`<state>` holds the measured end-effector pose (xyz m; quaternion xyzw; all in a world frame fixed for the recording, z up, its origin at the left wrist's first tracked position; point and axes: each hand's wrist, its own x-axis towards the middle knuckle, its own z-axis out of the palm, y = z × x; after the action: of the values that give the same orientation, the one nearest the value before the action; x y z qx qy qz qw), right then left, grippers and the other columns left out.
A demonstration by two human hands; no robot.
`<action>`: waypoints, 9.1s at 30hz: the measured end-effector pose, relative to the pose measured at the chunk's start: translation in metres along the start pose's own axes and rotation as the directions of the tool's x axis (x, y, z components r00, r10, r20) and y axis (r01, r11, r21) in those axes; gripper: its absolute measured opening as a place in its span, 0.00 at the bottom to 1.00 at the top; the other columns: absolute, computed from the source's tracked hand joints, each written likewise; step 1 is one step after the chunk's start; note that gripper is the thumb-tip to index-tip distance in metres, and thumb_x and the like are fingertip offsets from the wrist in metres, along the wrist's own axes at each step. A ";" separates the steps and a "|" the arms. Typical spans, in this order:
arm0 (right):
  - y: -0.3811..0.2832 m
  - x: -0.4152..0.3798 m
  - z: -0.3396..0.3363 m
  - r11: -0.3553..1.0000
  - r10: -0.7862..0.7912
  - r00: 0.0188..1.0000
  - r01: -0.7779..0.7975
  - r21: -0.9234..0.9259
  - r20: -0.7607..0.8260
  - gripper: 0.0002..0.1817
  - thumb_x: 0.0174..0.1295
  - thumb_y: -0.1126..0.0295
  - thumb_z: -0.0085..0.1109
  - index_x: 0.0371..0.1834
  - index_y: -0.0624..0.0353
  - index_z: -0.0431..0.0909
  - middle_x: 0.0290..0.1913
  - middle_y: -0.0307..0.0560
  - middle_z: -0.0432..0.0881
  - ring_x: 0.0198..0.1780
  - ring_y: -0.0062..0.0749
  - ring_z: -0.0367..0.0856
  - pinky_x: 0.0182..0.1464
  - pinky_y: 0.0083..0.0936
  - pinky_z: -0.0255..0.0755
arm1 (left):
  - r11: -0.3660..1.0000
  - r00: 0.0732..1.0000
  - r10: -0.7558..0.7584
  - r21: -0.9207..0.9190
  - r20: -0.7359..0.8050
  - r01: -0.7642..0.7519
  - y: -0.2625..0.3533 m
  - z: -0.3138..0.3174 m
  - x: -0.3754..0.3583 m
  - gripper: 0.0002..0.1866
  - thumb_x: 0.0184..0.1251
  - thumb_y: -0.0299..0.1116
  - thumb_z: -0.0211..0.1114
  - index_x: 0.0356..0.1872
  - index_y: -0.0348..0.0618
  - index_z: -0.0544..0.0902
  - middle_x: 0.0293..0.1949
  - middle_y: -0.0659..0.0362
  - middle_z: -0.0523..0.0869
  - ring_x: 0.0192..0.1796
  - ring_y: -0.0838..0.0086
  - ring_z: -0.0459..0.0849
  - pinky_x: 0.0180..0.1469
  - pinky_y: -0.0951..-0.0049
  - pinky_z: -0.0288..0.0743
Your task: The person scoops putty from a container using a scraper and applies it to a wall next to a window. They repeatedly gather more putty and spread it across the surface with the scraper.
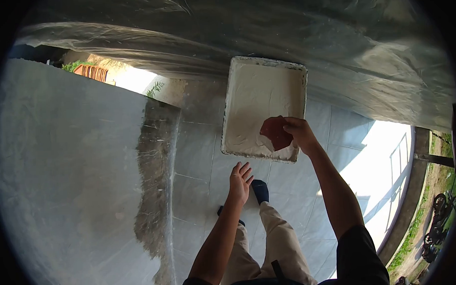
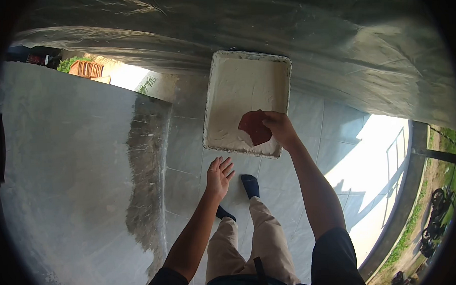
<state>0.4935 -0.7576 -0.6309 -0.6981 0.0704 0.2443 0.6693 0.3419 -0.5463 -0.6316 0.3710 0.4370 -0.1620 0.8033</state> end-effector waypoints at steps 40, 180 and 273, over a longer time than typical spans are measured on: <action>-0.457 -0.271 0.533 0.793 -0.537 0.384 -0.074 0.604 0.751 0.18 0.70 0.82 0.45 0.62 0.68 0.69 0.58 0.52 0.79 0.58 0.34 0.82 0.64 0.31 0.78 | -0.287 -0.332 0.875 0.929 0.353 0.232 0.371 -0.259 -0.570 0.32 0.63 0.29 0.59 0.71 0.37 0.66 0.73 0.48 0.65 0.78 0.50 0.56 0.76 0.45 0.51; -0.708 -0.646 0.824 -0.372 -0.909 -0.407 0.709 0.599 -0.083 0.30 0.55 0.82 0.52 0.66 0.62 0.75 0.40 0.71 0.83 0.46 0.59 0.84 0.53 0.41 0.76 | -0.127 -0.687 0.207 0.716 0.696 0.687 0.504 -0.383 -0.874 0.28 0.58 0.35 0.60 0.59 0.34 0.70 0.59 0.47 0.73 0.65 0.52 0.68 0.65 0.52 0.54; -0.672 -0.655 0.838 -0.379 -0.883 -0.469 0.679 0.628 -0.027 0.29 0.54 0.82 0.56 0.64 0.63 0.75 0.36 0.65 0.82 0.38 0.54 0.83 0.47 0.37 0.75 | -0.238 -0.761 0.054 0.748 0.647 0.619 0.505 -0.401 -0.870 0.27 0.44 0.29 0.60 0.51 0.41 0.68 0.56 0.48 0.70 0.62 0.54 0.66 0.61 0.52 0.49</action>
<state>0.0021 -0.0321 0.2716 -0.2032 -0.6739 -0.2423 0.6677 -0.0884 0.0332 0.1752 -0.5741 -0.0683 -0.7117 0.3990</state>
